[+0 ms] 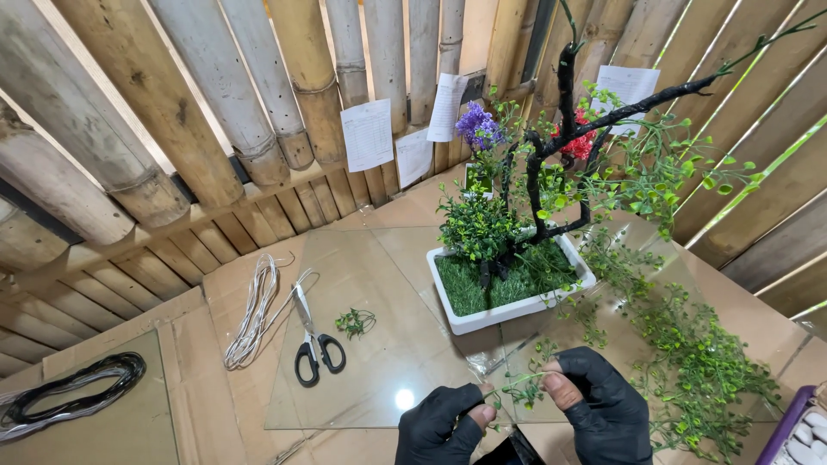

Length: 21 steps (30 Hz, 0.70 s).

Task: The person arranges artificial green foliage and small branches into a white rectangular planter containing a black tree structure. They insert the stems into the moss-like base and adjust the placement of the leaves to create a dense appearance.

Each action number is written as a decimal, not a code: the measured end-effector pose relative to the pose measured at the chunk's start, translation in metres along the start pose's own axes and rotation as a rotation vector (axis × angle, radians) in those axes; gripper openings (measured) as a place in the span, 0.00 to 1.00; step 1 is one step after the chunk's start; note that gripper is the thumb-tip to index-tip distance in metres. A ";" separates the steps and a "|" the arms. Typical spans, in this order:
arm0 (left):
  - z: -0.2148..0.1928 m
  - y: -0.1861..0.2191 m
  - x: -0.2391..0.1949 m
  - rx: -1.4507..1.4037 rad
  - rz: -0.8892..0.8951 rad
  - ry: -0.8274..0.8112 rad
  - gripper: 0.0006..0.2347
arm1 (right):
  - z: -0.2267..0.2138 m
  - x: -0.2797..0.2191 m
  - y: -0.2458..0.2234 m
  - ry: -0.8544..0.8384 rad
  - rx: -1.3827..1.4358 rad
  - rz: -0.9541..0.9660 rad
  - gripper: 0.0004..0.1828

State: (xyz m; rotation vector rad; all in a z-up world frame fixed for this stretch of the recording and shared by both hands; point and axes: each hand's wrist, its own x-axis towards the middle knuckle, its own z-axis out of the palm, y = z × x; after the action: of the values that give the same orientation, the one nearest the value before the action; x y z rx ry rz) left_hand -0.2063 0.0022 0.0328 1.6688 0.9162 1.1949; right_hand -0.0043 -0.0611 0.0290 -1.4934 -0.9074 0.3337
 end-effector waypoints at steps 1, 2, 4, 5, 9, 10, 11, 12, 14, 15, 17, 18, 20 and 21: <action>-0.001 0.007 0.001 0.001 0.000 0.000 0.09 | 0.001 0.001 -0.004 0.000 0.001 0.000 0.09; -0.003 0.014 0.003 -0.012 0.013 -0.011 0.09 | 0.001 0.001 -0.007 0.025 0.020 0.015 0.09; -0.005 0.020 0.004 -0.024 0.025 -0.022 0.10 | 0.000 0.003 -0.012 0.049 0.041 0.031 0.08; -0.005 0.019 0.003 -0.042 -0.005 -0.039 0.11 | -0.001 0.005 -0.013 0.030 0.011 0.021 0.10; -0.009 0.028 0.005 -0.126 -0.196 -0.093 0.15 | -0.003 0.013 -0.023 0.055 -0.012 0.040 0.06; -0.010 0.034 0.007 -0.126 -0.198 -0.095 0.15 | 0.001 0.017 -0.024 0.056 -0.012 0.042 0.06; -0.011 0.041 0.010 -0.205 -0.350 -0.073 0.16 | 0.003 0.020 -0.025 0.078 0.082 0.040 0.07; -0.011 0.047 0.012 -0.284 -0.503 -0.049 0.17 | 0.005 0.024 -0.026 0.100 0.176 0.037 0.08; -0.014 0.064 0.018 -0.433 -0.611 0.053 0.20 | 0.012 0.032 -0.037 0.082 0.281 -0.022 0.08; -0.015 0.073 0.022 -0.581 -0.711 0.167 0.22 | 0.015 0.037 -0.042 0.056 0.391 -0.087 0.09; -0.016 0.077 0.026 -0.612 -0.665 0.208 0.23 | 0.021 0.041 -0.048 0.063 0.416 -0.066 0.10; -0.017 0.078 0.028 -0.644 -0.616 0.253 0.25 | 0.024 0.042 -0.052 0.066 0.442 -0.048 0.10; -0.017 0.063 0.025 -0.658 -0.513 0.236 0.24 | 0.027 0.043 -0.057 0.055 0.451 -0.044 0.10; -0.017 0.056 0.024 -0.673 -0.412 0.218 0.24 | 0.029 0.043 -0.059 0.043 0.459 -0.040 0.10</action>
State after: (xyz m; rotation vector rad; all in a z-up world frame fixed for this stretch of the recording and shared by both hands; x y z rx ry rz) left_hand -0.2117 0.0081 0.0953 0.7842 0.8116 1.2257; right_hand -0.0166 -0.0168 0.0929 -1.0543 -0.7627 0.4452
